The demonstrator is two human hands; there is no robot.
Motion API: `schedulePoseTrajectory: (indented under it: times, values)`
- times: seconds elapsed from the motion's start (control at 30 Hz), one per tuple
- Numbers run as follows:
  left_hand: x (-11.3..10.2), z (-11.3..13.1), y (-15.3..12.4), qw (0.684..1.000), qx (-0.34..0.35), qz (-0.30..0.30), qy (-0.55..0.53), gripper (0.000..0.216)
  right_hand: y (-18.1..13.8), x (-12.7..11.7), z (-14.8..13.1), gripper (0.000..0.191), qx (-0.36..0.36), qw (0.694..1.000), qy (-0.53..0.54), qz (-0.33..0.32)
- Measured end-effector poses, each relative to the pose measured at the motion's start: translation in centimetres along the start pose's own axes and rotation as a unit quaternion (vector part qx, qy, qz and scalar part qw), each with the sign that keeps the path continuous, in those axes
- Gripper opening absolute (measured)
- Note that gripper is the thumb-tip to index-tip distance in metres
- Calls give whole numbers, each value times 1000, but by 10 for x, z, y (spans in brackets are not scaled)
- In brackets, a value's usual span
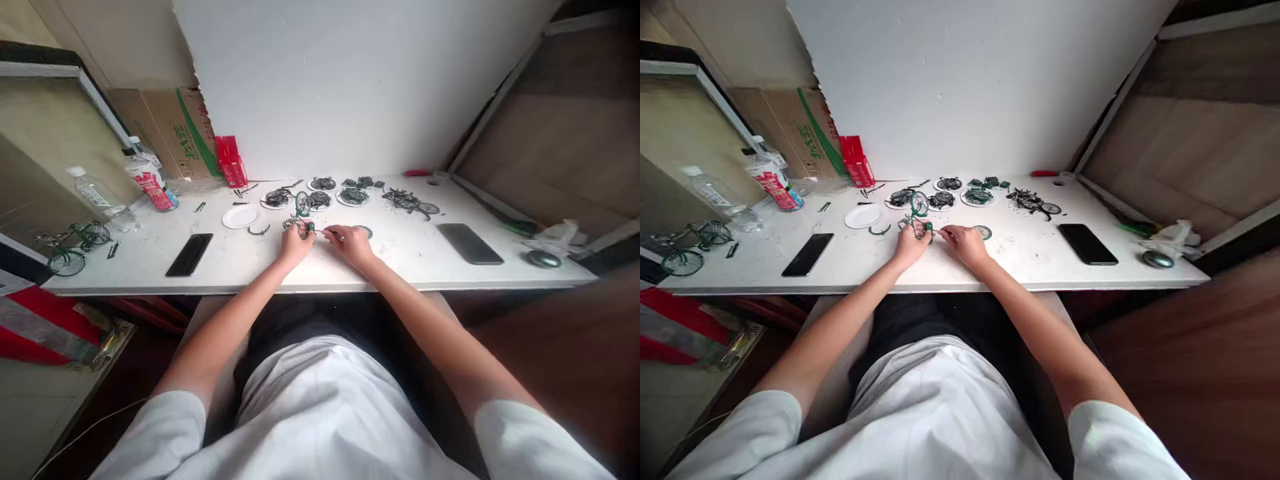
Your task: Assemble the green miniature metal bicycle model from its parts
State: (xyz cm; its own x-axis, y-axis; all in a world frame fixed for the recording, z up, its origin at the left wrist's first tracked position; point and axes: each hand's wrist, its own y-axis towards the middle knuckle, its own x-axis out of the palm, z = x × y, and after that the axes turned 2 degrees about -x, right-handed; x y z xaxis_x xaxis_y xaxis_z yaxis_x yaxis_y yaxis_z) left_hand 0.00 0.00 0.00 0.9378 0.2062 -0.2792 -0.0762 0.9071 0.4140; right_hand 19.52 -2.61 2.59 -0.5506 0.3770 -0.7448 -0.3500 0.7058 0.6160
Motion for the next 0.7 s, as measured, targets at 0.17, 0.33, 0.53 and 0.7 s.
schedulePoseTrajectory:
  times: [0.17,0.33,0.53,0.7]
  values:
    - [0,4,-3,1000,7,-17,-11,24,0,-1,-1,56,37,998,-56,-14]
    - [1,8,-7,999,18,-37,-17,26,1,-5,-5,58,58,995,-74,-42]
    - [-1,11,-7,999,26,-29,5,29,0,-8,-10,36,63,996,0,-66]
    - [-2,10,-6,1000,16,-22,2,34,-1,-7,-8,26,28,996,47,-69]
